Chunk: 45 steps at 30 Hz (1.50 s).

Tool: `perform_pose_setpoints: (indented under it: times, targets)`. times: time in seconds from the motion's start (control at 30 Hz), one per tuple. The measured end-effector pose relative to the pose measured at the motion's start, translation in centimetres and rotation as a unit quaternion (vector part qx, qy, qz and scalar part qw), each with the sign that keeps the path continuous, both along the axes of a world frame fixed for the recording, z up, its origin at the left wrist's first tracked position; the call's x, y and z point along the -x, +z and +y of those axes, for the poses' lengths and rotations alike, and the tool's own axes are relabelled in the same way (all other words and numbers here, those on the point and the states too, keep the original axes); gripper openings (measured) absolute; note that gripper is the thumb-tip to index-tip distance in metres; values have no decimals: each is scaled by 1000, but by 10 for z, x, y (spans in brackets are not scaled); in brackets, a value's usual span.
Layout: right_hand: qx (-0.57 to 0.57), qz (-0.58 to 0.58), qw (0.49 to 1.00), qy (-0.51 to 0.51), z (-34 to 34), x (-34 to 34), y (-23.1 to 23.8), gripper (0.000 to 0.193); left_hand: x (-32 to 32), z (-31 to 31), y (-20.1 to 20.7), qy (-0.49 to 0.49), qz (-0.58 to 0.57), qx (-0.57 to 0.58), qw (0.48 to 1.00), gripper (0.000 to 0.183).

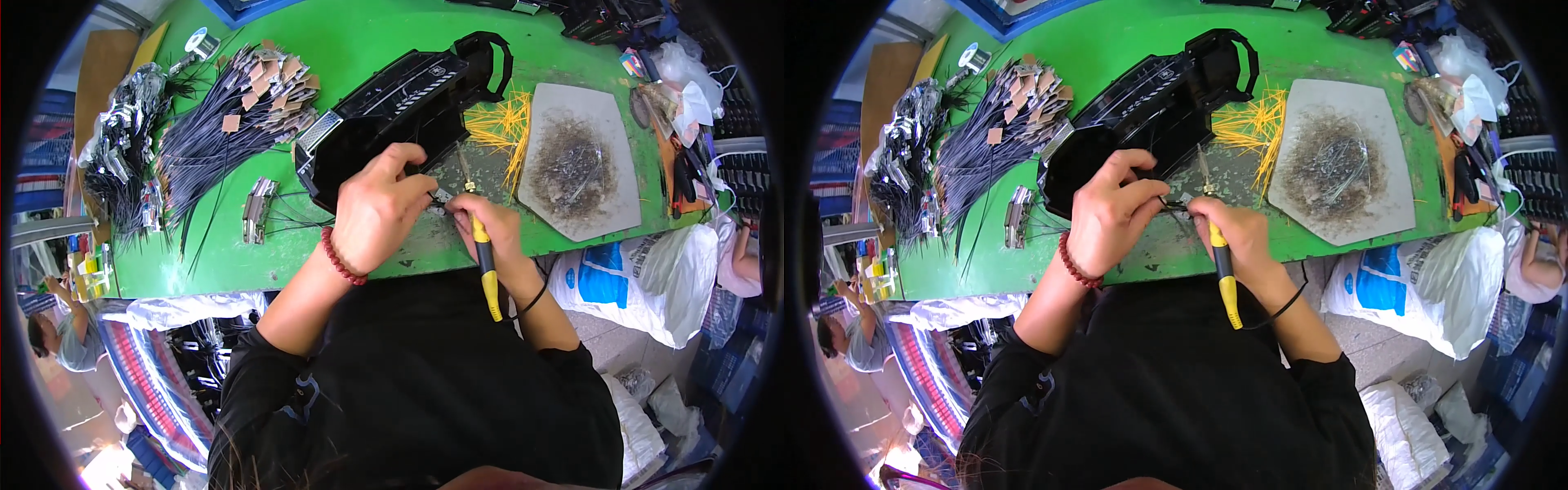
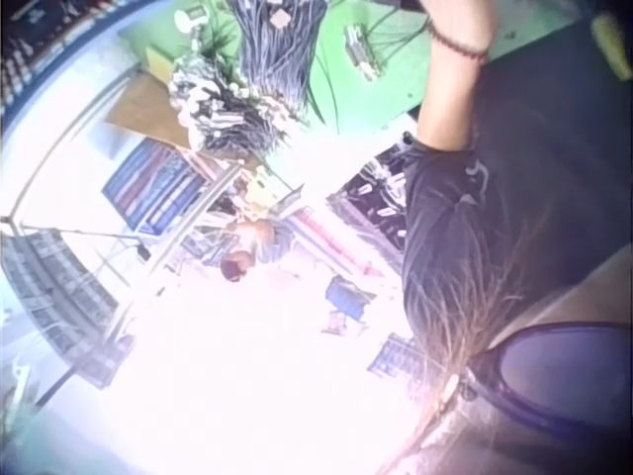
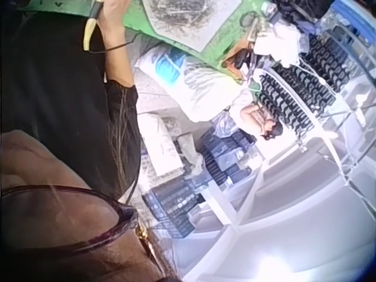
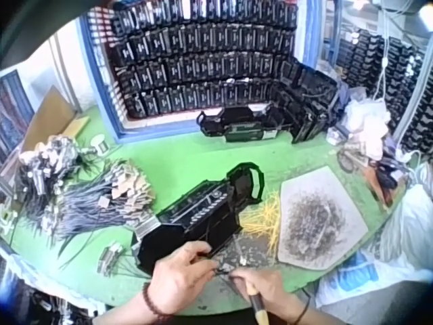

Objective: The person solders wires to a circuit board, places the assembly into a toy car body, and sets it in a bin. They then pick up a new wire and circuit board, soldering them together with the iron.

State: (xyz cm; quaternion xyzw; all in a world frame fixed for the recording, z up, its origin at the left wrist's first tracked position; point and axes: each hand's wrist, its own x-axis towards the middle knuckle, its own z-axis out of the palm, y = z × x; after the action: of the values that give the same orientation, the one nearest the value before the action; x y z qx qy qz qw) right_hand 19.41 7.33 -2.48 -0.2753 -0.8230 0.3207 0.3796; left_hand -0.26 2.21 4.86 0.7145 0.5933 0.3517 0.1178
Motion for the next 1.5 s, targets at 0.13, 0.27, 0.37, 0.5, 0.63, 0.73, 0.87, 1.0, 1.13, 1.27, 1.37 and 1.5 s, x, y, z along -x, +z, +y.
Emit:
perform_pose_setpoints:
  times: [0.13,0.27,0.37,0.5,0.63,0.73,0.87,1.0,1.13,1.27,1.37,1.5]
  targets:
    - [29,64,997,-9,0,-1,6,25,2,-2,-9,-102,-9,-24,994,21]
    - [148,133,980,23,-8,-21,-1,39,0,-6,-14,-119,-2,19,993,18]
    - [202,178,962,44,-16,-21,19,40,-1,-7,-17,-92,-8,39,995,17]
    - [108,176,978,27,-19,-12,19,45,-2,-6,-18,-76,-9,40,996,16]
    - [188,193,963,0,-22,-8,15,40,-8,-9,-17,-64,-52,55,995,14]
    - [255,251,933,41,-22,-2,17,39,-13,-8,-18,-97,-193,91,972,12]
    - [332,296,893,66,-17,-7,24,37,-13,-11,-22,-81,-290,138,944,10]
    - [240,236,936,104,-16,-10,19,47,-9,-8,-14,-92,-311,179,929,7]
    - [245,233,936,96,-17,-6,19,47,-4,-7,-14,-111,-309,200,923,7]
    - [242,225,939,99,-19,-6,20,46,-2,-7,-14,-129,-314,205,918,6]
    - [244,241,933,107,-18,-5,14,45,-2,-6,-16,-139,-319,204,915,6]
    - [232,241,937,101,-18,-1,13,45,1,-6,-16,-137,-314,207,917,6]
